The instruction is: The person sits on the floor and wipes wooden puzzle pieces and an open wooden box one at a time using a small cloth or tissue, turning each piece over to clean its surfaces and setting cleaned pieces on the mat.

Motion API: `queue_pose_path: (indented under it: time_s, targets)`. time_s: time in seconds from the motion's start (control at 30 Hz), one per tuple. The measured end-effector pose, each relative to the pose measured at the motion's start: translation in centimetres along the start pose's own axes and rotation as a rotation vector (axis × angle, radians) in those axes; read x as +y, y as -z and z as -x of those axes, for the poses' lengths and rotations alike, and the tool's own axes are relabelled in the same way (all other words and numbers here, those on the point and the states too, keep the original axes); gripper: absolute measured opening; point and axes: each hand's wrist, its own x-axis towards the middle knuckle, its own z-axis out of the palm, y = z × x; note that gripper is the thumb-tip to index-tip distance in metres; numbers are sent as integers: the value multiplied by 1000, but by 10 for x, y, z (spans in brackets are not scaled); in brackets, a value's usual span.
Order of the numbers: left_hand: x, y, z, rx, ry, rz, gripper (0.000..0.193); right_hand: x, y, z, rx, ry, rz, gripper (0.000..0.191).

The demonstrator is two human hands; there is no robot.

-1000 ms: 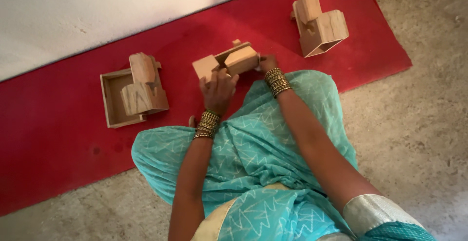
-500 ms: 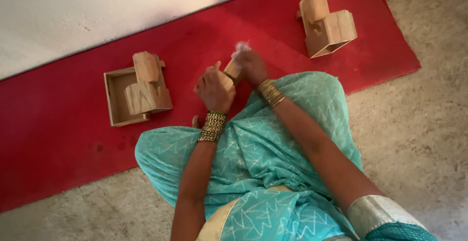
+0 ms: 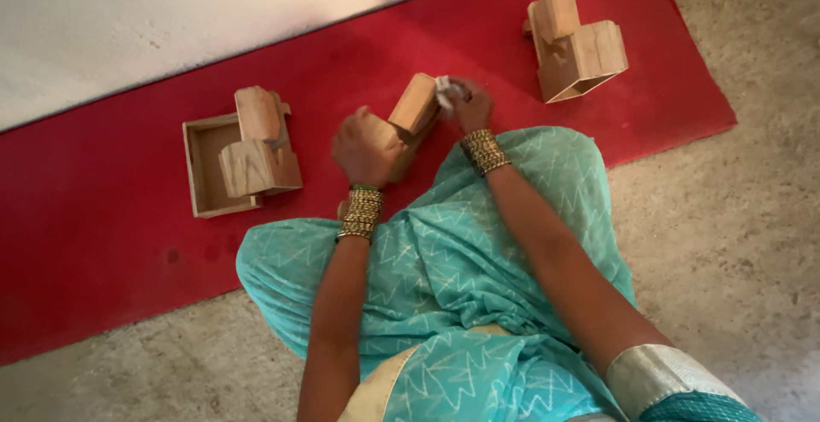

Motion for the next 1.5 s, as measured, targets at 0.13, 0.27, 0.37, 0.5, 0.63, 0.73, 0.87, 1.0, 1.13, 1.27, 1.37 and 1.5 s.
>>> queue_pose_path:
  time_s: [0.13, 0.27, 0.37, 0.5, 0.63, 0.73, 0.87, 1.0, 1.13, 1.27, 1.37, 1.5]
  targets:
    - [-4, 2, 0, 79, 34, 151, 86, -1, -4, 8, 33, 161, 320, 29]
    - [-12, -1, -1, -11, 237, 298, 82, -10, -14, 22, -59, 162, 682, 20]
    - [-22, -1, -6, -34, 386, 427, 82, -19, -20, 33, -206, 492, 430, 33]
    - [-27, 0, -7, -108, 567, 481, 77, -22, -23, 30, -206, 466, 378, 15]
    - [-17, 3, -7, -152, 442, 380, 83, -12, -15, 5, -126, 341, 625, 5]
    - [-8, 7, -13, -174, 281, 367, 82, 0, -4, -16, -4, 406, 649, 9]
    - [-7, 13, -23, -278, 220, 395, 82, 8, 8, -33, -231, -116, 543, 11]
    - [-18, 12, -27, -245, 320, 581, 78, 2, 7, -32, -185, -187, 72, 17]
    - [-31, 11, -31, -153, 576, 725, 76, -12, -11, -10, -114, 613, 581, 11]
    - [-40, 12, -32, -162, 639, 783, 78, -26, -24, 22, -147, 545, 534, 14]
    - [-41, 10, -33, -153, 646, 860, 76, -30, -20, 42, -407, -503, -552, 16]
    - [-45, 8, -36, -198, 718, 799, 73, -26, -11, 53, -428, 173, 197, 16]
